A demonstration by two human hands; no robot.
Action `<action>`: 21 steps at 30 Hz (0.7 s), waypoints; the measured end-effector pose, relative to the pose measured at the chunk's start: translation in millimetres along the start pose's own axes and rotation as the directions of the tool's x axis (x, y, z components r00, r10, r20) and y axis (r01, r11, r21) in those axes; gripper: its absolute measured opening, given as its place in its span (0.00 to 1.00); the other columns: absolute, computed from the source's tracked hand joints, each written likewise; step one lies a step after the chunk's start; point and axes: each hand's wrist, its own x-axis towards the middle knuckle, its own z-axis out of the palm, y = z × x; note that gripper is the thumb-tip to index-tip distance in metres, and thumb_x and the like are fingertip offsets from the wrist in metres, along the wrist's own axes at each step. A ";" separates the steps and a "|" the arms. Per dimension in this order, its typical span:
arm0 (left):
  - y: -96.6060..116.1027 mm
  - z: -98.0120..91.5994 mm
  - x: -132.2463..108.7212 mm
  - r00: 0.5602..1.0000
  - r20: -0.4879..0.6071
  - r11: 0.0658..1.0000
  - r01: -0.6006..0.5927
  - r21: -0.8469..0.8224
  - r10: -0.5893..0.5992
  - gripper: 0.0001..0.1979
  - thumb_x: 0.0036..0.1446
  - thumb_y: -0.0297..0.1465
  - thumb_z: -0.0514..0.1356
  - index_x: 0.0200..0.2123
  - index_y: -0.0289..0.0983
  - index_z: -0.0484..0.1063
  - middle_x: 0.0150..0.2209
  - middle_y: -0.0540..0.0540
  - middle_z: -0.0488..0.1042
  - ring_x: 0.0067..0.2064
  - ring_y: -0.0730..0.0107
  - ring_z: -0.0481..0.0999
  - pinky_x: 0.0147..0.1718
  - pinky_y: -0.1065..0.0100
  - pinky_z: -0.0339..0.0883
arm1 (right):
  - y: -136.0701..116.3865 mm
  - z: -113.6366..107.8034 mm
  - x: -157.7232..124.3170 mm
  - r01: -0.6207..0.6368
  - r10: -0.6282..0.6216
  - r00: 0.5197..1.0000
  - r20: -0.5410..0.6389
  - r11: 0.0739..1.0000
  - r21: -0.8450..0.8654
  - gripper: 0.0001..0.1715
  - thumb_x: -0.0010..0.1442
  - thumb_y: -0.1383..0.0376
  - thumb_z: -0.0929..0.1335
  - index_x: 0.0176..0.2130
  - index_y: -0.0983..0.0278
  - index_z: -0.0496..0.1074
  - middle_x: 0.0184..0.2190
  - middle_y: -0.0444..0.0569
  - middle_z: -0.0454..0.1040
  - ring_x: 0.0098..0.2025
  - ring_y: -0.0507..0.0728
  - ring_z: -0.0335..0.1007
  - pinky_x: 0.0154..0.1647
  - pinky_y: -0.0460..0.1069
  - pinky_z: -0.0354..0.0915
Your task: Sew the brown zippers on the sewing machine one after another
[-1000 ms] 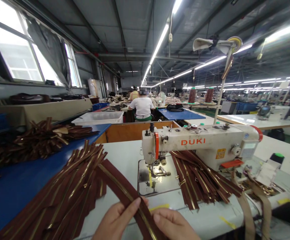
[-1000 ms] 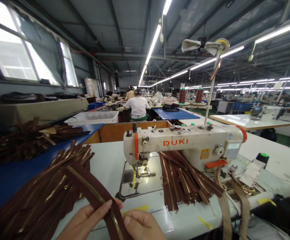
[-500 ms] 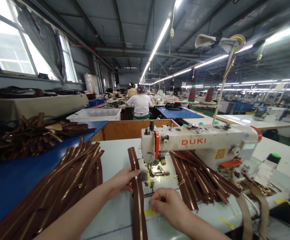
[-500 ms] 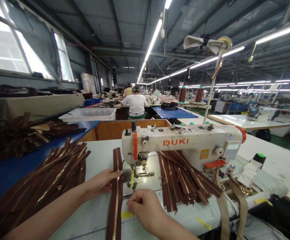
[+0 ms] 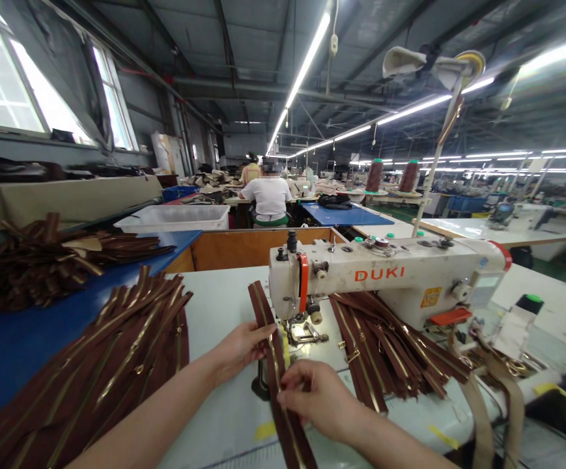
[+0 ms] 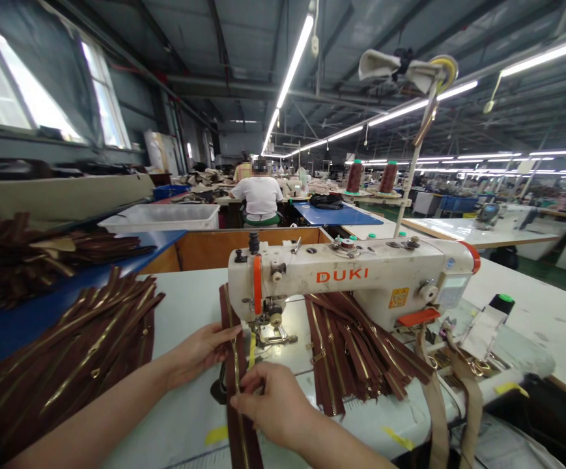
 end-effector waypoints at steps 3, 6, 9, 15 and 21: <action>1.8 0.1 4.0 1.000 0.031 1.000 0.001 -0.016 -0.001 0.21 0.36 0.43 0.73 0.28 0.34 0.72 0.27 0.48 0.74 0.29 0.70 0.71 0.29 0.71 0.64 | 0.3 -4.1 3.6 -0.001 0.001 0.999 -0.049 1.000 0.004 0.13 0.47 0.65 0.72 0.34 0.64 0.68 0.25 0.38 0.69 0.17 0.46 0.60 0.17 0.41 0.56; 2.5 -0.1 5.0 0.998 0.063 1.000 0.003 -0.016 -0.002 0.20 0.40 0.42 0.72 0.30 0.34 0.73 0.30 0.46 0.76 0.31 0.68 0.74 0.33 0.69 0.66 | 1.9 -7.3 7.6 -0.065 0.066 0.998 0.004 0.998 -0.016 0.12 0.46 0.62 0.73 0.31 0.64 0.70 0.21 0.38 0.68 0.19 0.47 0.62 0.20 0.42 0.58; 2.9 -0.6 4.2 0.996 0.084 1.000 0.002 -0.001 -0.002 0.20 0.41 0.42 0.71 0.32 0.34 0.74 0.32 0.45 0.77 0.33 0.67 0.75 0.36 0.68 0.68 | 3.8 -7.8 10.1 -0.118 0.121 0.991 0.062 0.992 -0.052 0.11 0.46 0.62 0.74 0.25 0.65 0.69 0.17 0.37 0.65 0.18 0.48 0.60 0.20 0.43 0.57; 9.3 -4.5 13.3 0.994 0.108 0.993 -0.046 0.111 0.034 0.24 0.36 0.39 0.72 0.36 0.33 0.74 0.36 0.41 0.78 0.42 0.58 0.76 0.44 0.62 0.68 | -4.9 -10.2 10.9 -0.073 0.035 0.993 -0.109 0.924 -0.375 0.07 0.49 0.68 0.71 0.22 0.64 0.70 0.16 0.38 0.65 0.20 0.48 0.60 0.23 0.44 0.52; 8.2 -9.5 41.2 0.968 -0.059 0.902 -0.203 0.380 0.243 0.15 0.39 0.36 0.67 0.31 0.35 0.71 0.34 0.41 0.77 0.41 0.49 0.76 0.43 0.52 0.68 | -15.6 -11.4 22.4 -0.009 -0.145 0.980 -0.140 0.665 -0.747 0.09 0.52 0.61 0.71 0.24 0.62 0.74 0.25 0.46 0.76 0.29 0.54 0.68 0.28 0.46 0.51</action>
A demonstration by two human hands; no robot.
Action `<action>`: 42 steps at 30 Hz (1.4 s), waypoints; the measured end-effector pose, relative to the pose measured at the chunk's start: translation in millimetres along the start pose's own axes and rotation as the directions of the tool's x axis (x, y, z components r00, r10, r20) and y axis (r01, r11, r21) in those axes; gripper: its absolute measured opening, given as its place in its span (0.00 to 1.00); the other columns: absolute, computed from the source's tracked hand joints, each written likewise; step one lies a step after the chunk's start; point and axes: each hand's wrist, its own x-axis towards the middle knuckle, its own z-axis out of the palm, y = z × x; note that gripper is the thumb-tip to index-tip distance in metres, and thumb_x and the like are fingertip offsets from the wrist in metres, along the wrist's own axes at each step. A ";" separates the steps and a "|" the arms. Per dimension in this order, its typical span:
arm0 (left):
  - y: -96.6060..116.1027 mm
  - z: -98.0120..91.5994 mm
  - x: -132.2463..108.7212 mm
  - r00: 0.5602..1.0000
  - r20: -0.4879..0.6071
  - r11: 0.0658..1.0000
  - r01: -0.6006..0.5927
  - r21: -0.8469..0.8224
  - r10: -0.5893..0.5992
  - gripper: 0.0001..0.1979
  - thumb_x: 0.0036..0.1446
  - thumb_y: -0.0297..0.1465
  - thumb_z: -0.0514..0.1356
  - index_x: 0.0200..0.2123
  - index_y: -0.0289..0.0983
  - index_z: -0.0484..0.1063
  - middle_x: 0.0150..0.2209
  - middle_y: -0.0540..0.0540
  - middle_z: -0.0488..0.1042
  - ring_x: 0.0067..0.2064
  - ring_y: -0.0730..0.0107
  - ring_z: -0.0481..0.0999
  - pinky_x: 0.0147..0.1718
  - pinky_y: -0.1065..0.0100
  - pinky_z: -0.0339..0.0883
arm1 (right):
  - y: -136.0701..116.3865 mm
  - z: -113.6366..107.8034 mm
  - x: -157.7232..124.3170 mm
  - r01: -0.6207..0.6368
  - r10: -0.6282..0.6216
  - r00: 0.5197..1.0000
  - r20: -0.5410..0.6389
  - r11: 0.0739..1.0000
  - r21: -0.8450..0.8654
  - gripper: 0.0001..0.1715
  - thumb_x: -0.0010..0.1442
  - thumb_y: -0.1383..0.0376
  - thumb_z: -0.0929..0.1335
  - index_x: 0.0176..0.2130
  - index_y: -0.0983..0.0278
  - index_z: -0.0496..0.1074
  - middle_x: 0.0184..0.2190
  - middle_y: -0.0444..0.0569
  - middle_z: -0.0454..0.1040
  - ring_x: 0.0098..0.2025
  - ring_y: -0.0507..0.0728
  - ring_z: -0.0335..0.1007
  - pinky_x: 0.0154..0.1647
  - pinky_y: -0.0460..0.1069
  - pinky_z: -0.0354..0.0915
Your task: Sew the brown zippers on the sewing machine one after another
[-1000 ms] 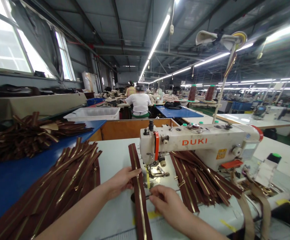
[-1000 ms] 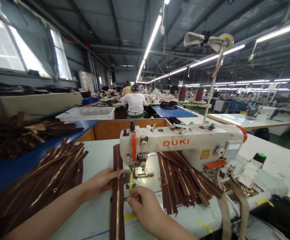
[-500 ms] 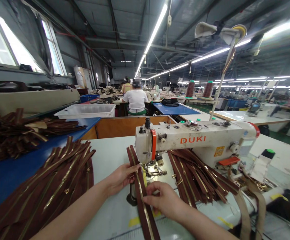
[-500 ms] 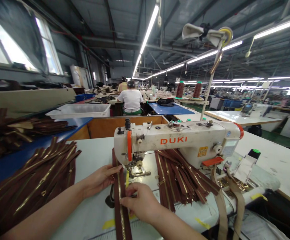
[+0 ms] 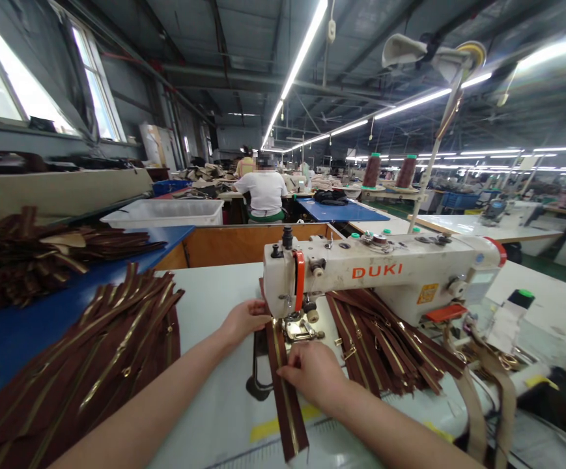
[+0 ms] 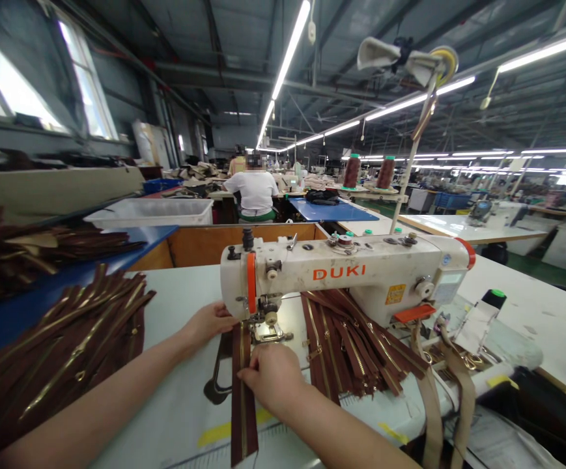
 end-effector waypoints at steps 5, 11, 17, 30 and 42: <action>-8.8 6.8 -22.6 0.953 -0.193 0.948 -0.179 0.263 0.234 0.13 0.46 0.32 0.61 0.38 0.38 0.71 0.48 0.40 0.72 0.58 0.45 0.61 0.58 0.47 0.51 | 1.4 3.8 4.3 0.021 -0.022 1.000 -0.019 0.998 -0.056 0.10 0.54 0.59 0.70 0.26 0.62 0.75 0.25 0.45 0.76 0.28 0.53 0.68 0.27 0.46 0.50; -24.0 31.8 -75.8 0.885 0.143 0.704 -0.442 0.556 0.443 0.14 0.58 0.29 0.51 0.45 0.38 0.72 0.49 0.41 0.73 0.54 0.55 0.69 0.57 0.52 0.59 | 3.6 2.9 4.9 0.072 -0.073 0.997 -0.006 0.995 -0.064 0.07 0.56 0.61 0.69 0.29 0.62 0.75 0.29 0.47 0.78 0.32 0.56 0.71 0.29 0.47 0.54; -34.7 35.6 -81.0 0.863 0.209 0.519 -0.452 0.726 0.459 0.17 0.62 0.34 0.52 0.53 0.38 0.68 0.54 0.40 0.70 0.55 0.56 0.69 0.55 0.53 0.62 | 13.3 -2.9 -4.8 0.241 -0.240 0.969 -0.051 0.970 0.014 0.08 0.58 0.71 0.65 0.35 0.63 0.74 0.35 0.47 0.76 0.39 0.54 0.71 0.40 0.45 0.60; -35.9 34.0 -84.8 0.860 0.222 0.497 -0.456 0.738 0.460 0.18 0.62 0.34 0.53 0.54 0.40 0.67 0.56 0.41 0.69 0.56 0.55 0.68 0.55 0.53 0.62 | 17.7 3.2 -13.1 0.419 -0.432 0.901 -0.048 0.893 -0.164 0.12 0.63 0.71 0.61 0.41 0.64 0.72 0.37 0.49 0.72 0.42 0.55 0.67 0.44 0.47 0.62; -29.9 36.8 -87.2 0.864 0.223 0.471 -0.442 0.763 0.451 0.17 0.60 0.31 0.52 0.51 0.36 0.70 0.54 0.37 0.70 0.55 0.51 0.69 0.53 0.49 0.64 | 16.8 3.9 -14.0 0.484 -0.524 0.852 0.008 0.782 -0.393 0.06 0.60 0.72 0.65 0.38 0.67 0.72 0.35 0.50 0.72 0.37 0.57 0.65 0.35 0.49 0.62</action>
